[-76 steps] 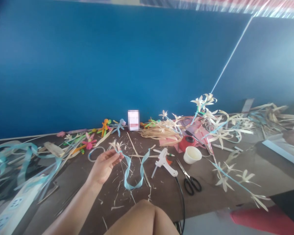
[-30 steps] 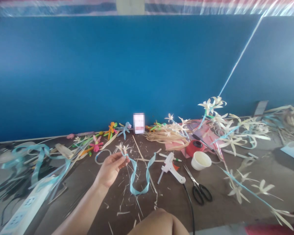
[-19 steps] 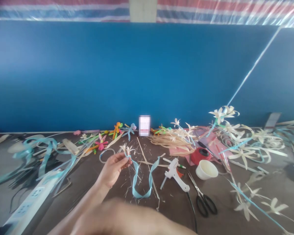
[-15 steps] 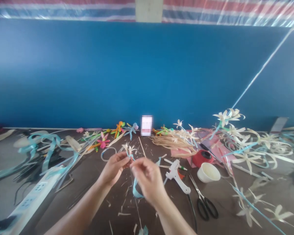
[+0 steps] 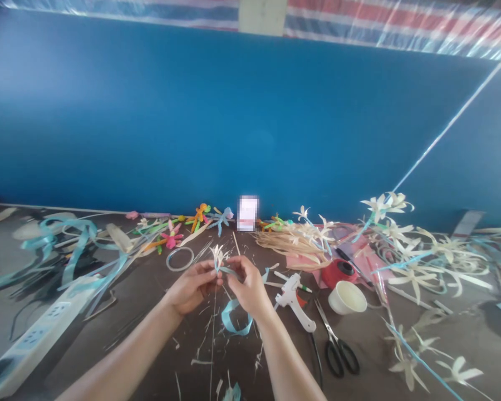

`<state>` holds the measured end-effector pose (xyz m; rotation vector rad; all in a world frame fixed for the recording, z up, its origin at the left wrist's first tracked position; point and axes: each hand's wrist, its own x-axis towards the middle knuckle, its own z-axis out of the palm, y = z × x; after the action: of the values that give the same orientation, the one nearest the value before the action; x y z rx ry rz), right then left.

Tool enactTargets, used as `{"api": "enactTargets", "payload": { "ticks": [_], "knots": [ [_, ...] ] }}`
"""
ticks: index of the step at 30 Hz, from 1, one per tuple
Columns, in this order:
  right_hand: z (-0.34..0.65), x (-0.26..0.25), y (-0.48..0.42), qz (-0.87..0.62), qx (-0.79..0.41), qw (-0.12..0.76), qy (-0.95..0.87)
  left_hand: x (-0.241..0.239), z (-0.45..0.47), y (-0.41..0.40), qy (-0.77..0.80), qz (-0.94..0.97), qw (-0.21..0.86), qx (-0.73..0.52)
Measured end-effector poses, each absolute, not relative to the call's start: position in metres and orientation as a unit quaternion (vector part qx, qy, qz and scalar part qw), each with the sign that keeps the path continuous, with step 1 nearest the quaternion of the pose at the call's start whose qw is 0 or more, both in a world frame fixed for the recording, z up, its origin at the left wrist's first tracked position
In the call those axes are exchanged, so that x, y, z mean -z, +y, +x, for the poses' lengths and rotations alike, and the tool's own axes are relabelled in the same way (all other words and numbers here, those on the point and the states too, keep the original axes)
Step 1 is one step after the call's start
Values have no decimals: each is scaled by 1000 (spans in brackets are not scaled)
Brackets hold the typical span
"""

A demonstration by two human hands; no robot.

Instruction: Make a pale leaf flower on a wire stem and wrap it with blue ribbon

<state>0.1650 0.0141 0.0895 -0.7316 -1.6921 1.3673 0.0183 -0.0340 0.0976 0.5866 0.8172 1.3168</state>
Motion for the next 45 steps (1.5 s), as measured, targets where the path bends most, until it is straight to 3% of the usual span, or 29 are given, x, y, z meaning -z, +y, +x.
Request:
{"api": "enactTargets", "payload": {
  "ticks": [6,12,34,45],
  "knots": [
    [169,-90,15,-296,-429,439,-732,-95,20,-34,345,229,701,-581],
    [170,-91,15,-288,-407,450,-741,-94,21,-35,327,219,717,-575],
    [169,-91,22,-334,-471,407,-708,-96,23,-34,316,257,710,-575],
    [175,-93,30,-282,-645,380,-600,-105,26,-32,354,287,673,-582]
  ]
}}
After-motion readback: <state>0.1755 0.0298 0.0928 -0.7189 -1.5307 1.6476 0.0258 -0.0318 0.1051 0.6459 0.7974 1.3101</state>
